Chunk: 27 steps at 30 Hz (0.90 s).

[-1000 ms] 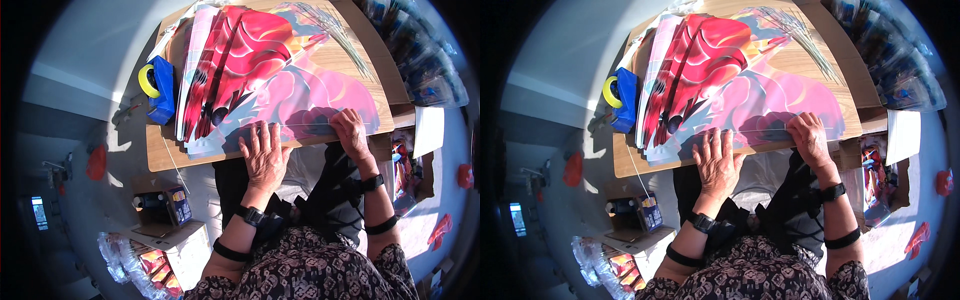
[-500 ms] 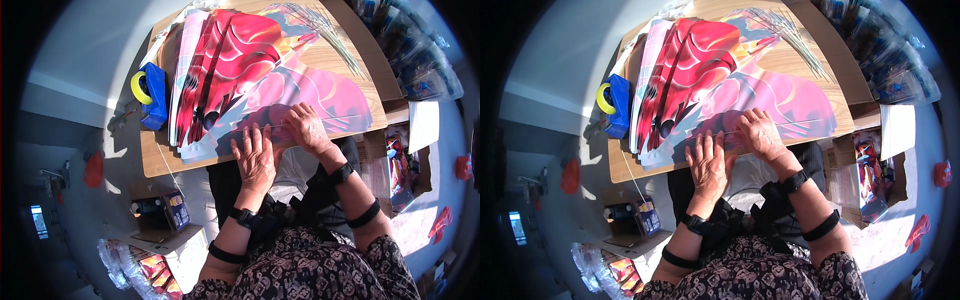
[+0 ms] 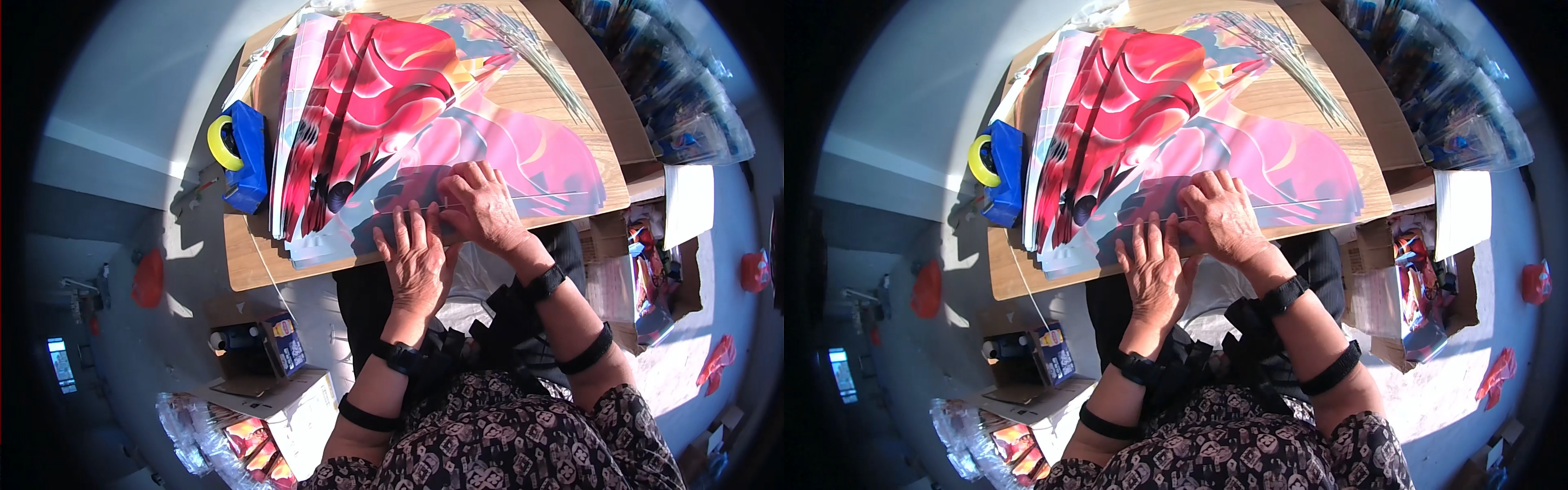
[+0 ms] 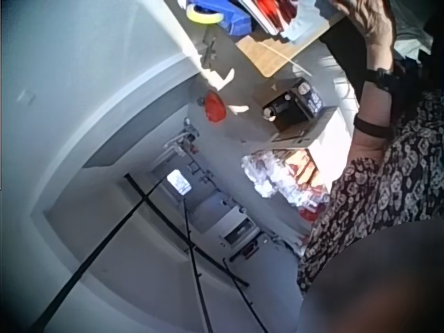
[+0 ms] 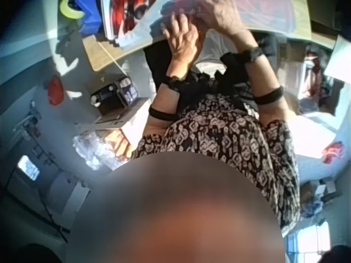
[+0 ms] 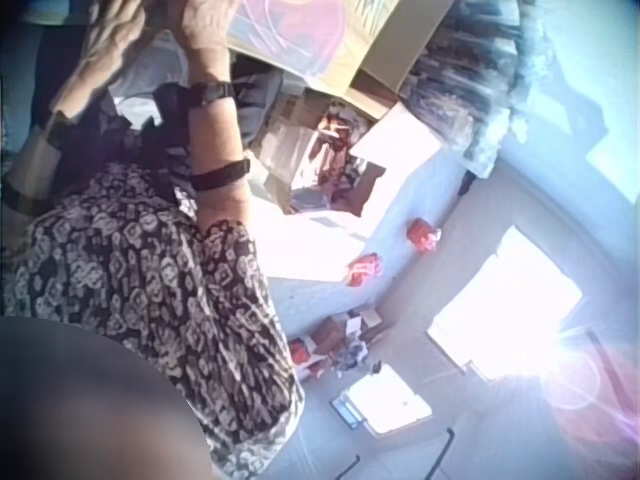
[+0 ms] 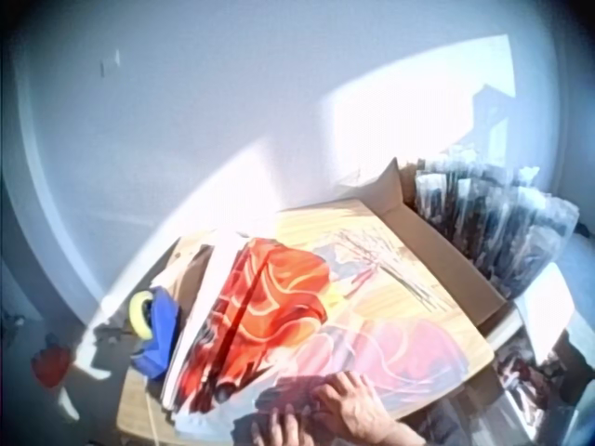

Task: Assembling parts of decorative kites by attaching rods and tape to plastic sails.

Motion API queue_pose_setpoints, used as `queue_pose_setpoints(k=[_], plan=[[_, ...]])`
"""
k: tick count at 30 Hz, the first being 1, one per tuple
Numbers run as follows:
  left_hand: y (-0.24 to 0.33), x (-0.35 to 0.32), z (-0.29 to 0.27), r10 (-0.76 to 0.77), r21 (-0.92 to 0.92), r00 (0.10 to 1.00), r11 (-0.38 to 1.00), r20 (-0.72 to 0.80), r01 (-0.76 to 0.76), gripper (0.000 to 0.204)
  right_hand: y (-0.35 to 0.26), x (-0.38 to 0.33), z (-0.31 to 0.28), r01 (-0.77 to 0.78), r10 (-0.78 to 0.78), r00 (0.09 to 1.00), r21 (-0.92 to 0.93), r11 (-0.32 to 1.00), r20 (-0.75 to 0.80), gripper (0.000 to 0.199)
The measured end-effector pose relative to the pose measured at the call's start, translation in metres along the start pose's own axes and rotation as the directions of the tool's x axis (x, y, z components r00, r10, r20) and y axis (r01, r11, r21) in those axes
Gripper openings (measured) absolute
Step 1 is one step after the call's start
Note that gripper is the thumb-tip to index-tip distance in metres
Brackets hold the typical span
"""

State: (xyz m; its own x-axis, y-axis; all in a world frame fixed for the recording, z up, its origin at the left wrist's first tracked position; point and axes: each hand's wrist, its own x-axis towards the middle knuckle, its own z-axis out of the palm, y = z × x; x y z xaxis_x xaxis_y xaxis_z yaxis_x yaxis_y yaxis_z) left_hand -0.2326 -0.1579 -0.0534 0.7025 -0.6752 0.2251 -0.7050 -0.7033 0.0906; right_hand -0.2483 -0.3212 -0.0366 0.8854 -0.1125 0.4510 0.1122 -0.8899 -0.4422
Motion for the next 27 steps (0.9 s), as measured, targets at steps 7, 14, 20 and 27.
queue_pose_setpoints(k=[7, 14, 20, 27], plan=[[0.001, 0.001, 0.001, 0.022, 0.076, 1.0, 0.997, -0.004, -0.022, 0.066, 0.001, -0.002, -0.002, -0.086, 0.086, 0.995, 0.018, 0.996, 0.042, 0.026], [0.003, -0.001, -0.005, -0.006, -0.016, 1.0, 1.0, -0.001, 0.006, 0.07, 0.021, -0.016, -0.025, -0.163, 0.164, 0.985, -0.028, 0.986, 0.062, 0.014], [0.006, 0.001, -0.006, 0.001, -0.013, 1.0, 1.0, -0.007, -0.001, 0.073, 0.027, -0.022, -0.037, -0.111, 0.109, 0.992, 0.017, 0.994, 0.07, 0.011], [0.005, 0.0, -0.003, -0.013, -0.008, 1.0, 1.0, 0.011, 0.014, 0.078, 0.027, -0.021, -0.035, -0.115, 0.115, 0.993, -0.013, 0.993, 0.037, 0.01]])
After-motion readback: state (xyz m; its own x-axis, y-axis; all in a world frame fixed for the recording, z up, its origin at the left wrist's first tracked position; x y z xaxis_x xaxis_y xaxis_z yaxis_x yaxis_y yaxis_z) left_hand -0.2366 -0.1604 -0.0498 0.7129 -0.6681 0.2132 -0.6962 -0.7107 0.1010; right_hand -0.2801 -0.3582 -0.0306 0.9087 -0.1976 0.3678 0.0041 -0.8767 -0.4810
